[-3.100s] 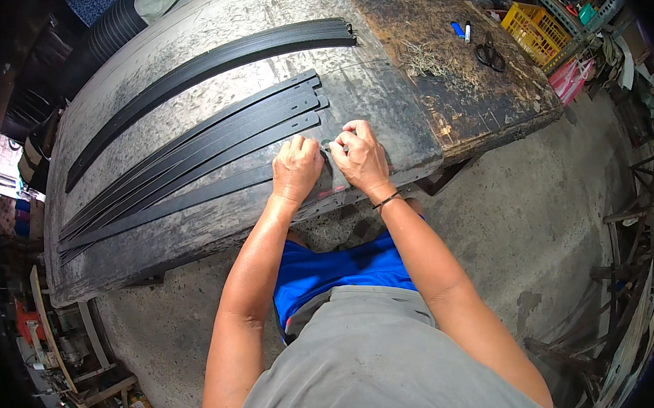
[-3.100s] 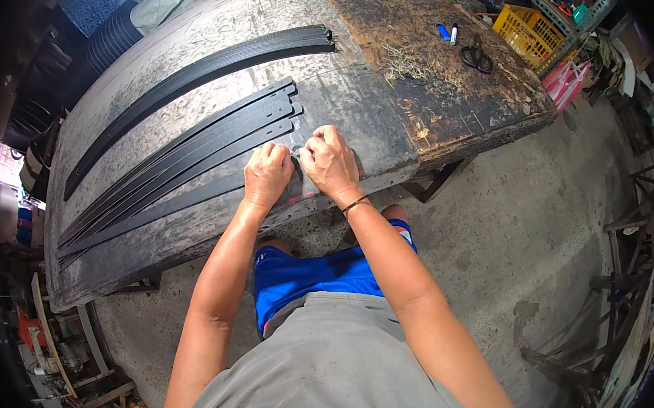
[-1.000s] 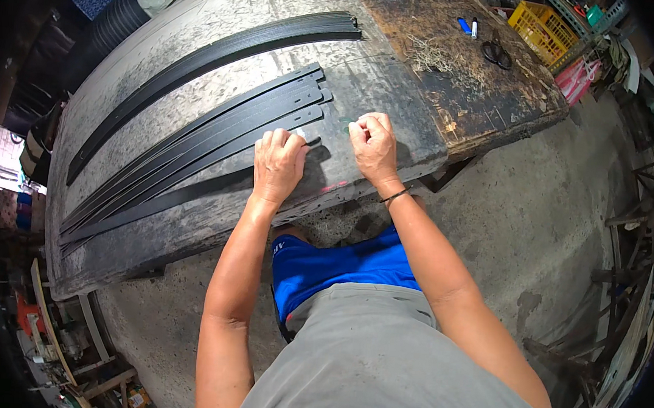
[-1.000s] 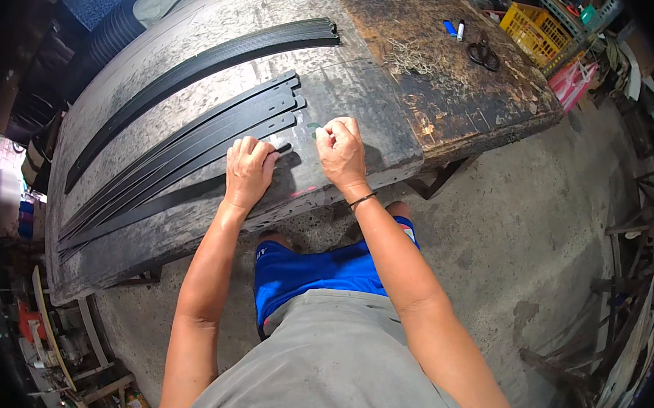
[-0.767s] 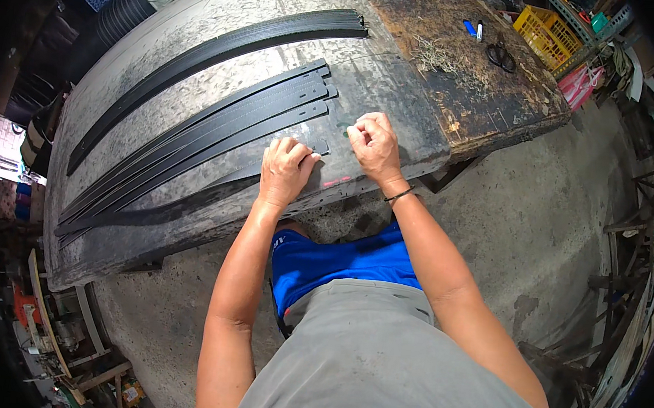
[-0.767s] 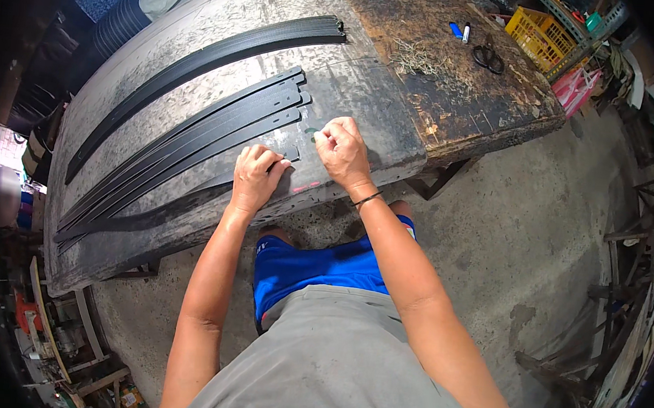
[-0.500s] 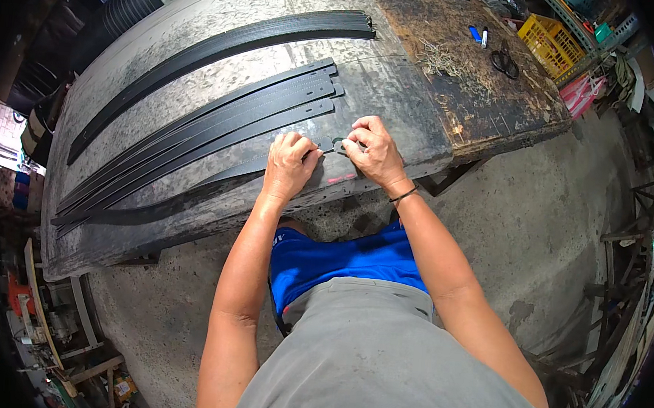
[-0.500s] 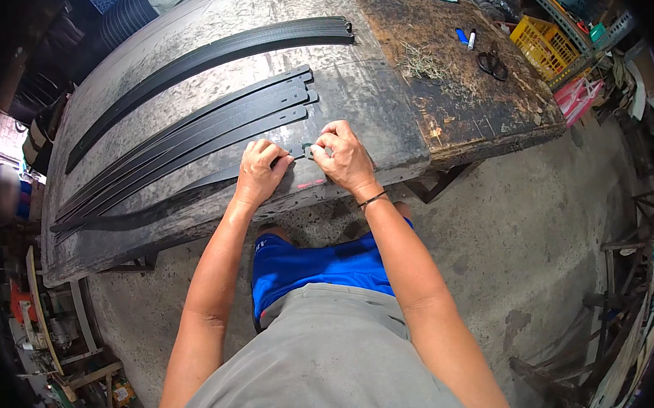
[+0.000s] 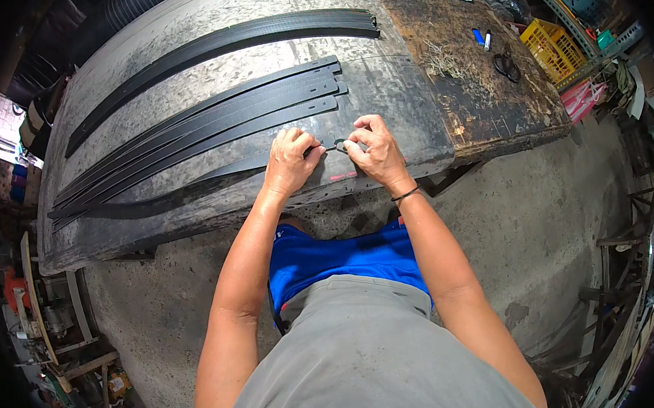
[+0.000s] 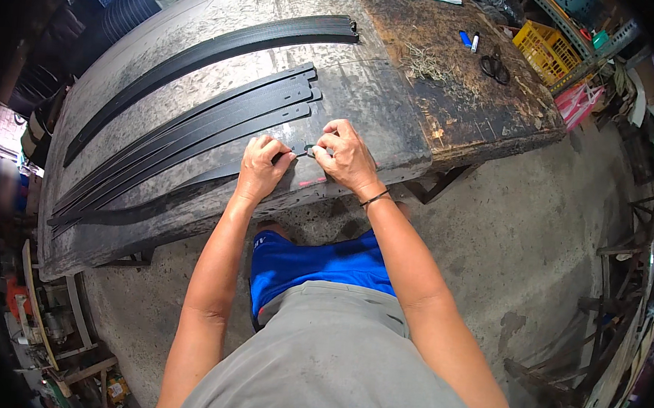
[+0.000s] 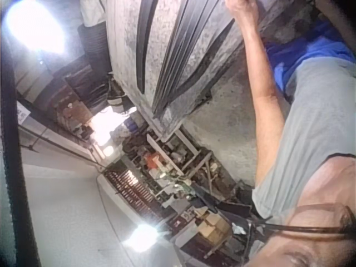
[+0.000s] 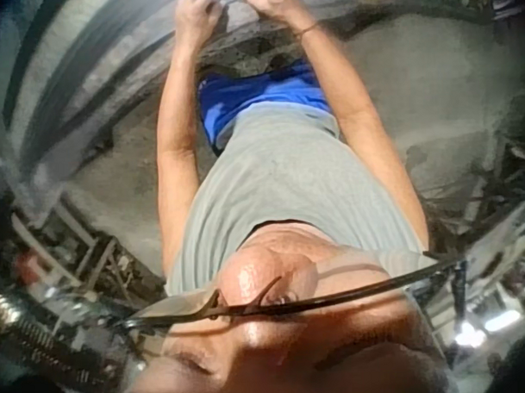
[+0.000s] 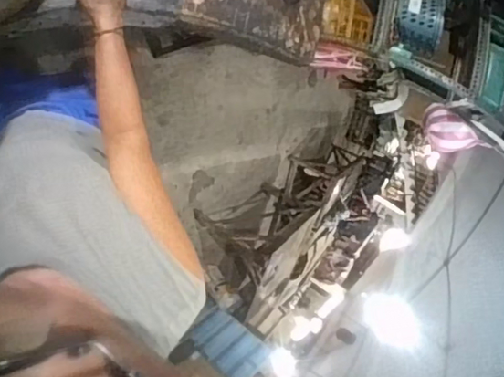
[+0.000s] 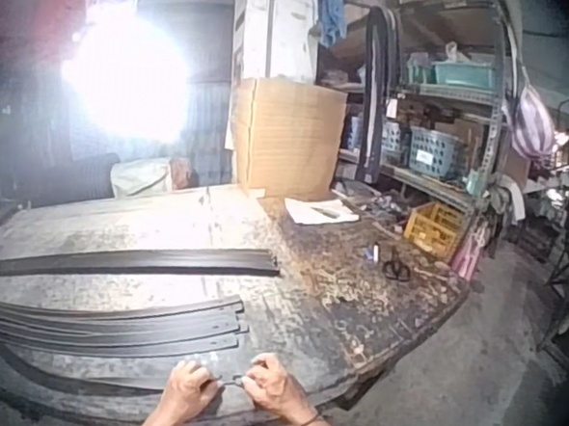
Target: The recorder is preparing and inspecting leather strips for belt production.
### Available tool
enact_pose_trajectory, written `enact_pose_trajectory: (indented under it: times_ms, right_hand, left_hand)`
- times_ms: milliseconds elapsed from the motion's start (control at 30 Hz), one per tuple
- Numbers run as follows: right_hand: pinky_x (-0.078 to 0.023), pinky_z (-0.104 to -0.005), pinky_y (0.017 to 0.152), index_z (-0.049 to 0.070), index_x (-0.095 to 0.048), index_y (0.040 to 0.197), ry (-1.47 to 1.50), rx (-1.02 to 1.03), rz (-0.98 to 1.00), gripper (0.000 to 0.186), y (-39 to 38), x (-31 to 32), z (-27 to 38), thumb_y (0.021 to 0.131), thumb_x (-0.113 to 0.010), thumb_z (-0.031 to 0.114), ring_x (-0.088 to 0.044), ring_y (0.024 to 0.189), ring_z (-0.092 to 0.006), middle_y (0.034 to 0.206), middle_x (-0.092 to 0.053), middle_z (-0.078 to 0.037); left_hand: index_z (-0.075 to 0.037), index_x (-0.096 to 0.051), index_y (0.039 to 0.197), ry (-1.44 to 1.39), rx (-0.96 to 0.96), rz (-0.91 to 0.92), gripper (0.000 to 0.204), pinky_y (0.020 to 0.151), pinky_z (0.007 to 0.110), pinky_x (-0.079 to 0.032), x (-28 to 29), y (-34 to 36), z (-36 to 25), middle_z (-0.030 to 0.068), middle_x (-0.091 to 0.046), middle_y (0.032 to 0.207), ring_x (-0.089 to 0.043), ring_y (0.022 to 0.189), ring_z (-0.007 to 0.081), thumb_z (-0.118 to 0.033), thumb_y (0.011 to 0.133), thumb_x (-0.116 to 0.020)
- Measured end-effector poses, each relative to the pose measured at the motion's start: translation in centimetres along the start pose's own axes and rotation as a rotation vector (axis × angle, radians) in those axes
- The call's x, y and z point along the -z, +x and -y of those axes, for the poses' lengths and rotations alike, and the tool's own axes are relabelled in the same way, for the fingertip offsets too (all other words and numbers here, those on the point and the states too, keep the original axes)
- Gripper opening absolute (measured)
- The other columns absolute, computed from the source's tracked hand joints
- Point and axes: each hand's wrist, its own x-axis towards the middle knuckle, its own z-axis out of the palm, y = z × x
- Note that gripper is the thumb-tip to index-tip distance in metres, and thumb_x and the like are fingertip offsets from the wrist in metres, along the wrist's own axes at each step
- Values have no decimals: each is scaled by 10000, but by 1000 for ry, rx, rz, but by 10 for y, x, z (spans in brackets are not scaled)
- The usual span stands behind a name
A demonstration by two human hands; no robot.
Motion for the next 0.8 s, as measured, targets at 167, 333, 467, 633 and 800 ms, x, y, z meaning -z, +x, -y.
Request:
enact_pose_trajectory:
  times_ms: [167, 333, 467, 633, 800]
  right_hand:
    - [-527, -391, 791, 35, -696, 789, -4, -1, 12, 125, 0, 0, 0, 780, -713, 159, -633, 900, -295, 1048, -592, -108]
    - [-525, -395, 804, 39, -699, 789, -17, -11, 25, 128, 0, 0, 0, 783, -711, 166, -630, 913, -299, 1058, -590, -111]
    - [-521, -398, 821, 41, -702, 791, -23, -13, 27, 134, 0, 1, 1, 785, -710, 174, -623, 936, -303, 1062, -588, -113]
    - [-520, -398, 822, 41, -702, 793, -19, -11, 30, 132, 0, 0, 0, 784, -710, 172, -622, 938, -304, 1064, -589, -115]
    - [-521, -397, 816, 40, -701, 790, -45, 33, 13, 127, 0, -1, -1, 786, -708, 167, -624, 928, -304, 1062, -589, -116]
  left_hand:
    - [-79, -659, 813, 2, -3, -2, 152, 745, 407, -471, 1, 0, 0, 80, -615, 839, -572, 819, 301, -137, 744, -782]
    - [-76, -653, 813, -3, 6, -6, 159, 746, 408, -472, 1, -1, -2, 79, -608, 833, -573, 823, 302, -137, 743, -782]
    - [-76, -653, 810, 1, 5, -6, 157, 748, 409, -472, 1, -1, -1, 79, -606, 832, -575, 828, 299, -138, 744, -781]
    - [-78, -655, 811, 7, -6, -18, 156, 747, 409, -473, 0, 0, -1, 79, -607, 832, -576, 828, 299, -138, 741, -781]
    - [-77, -653, 811, 4, -3, -17, 161, 746, 408, -472, 0, -1, -1, 80, -606, 832, -573, 825, 300, -135, 735, -782]
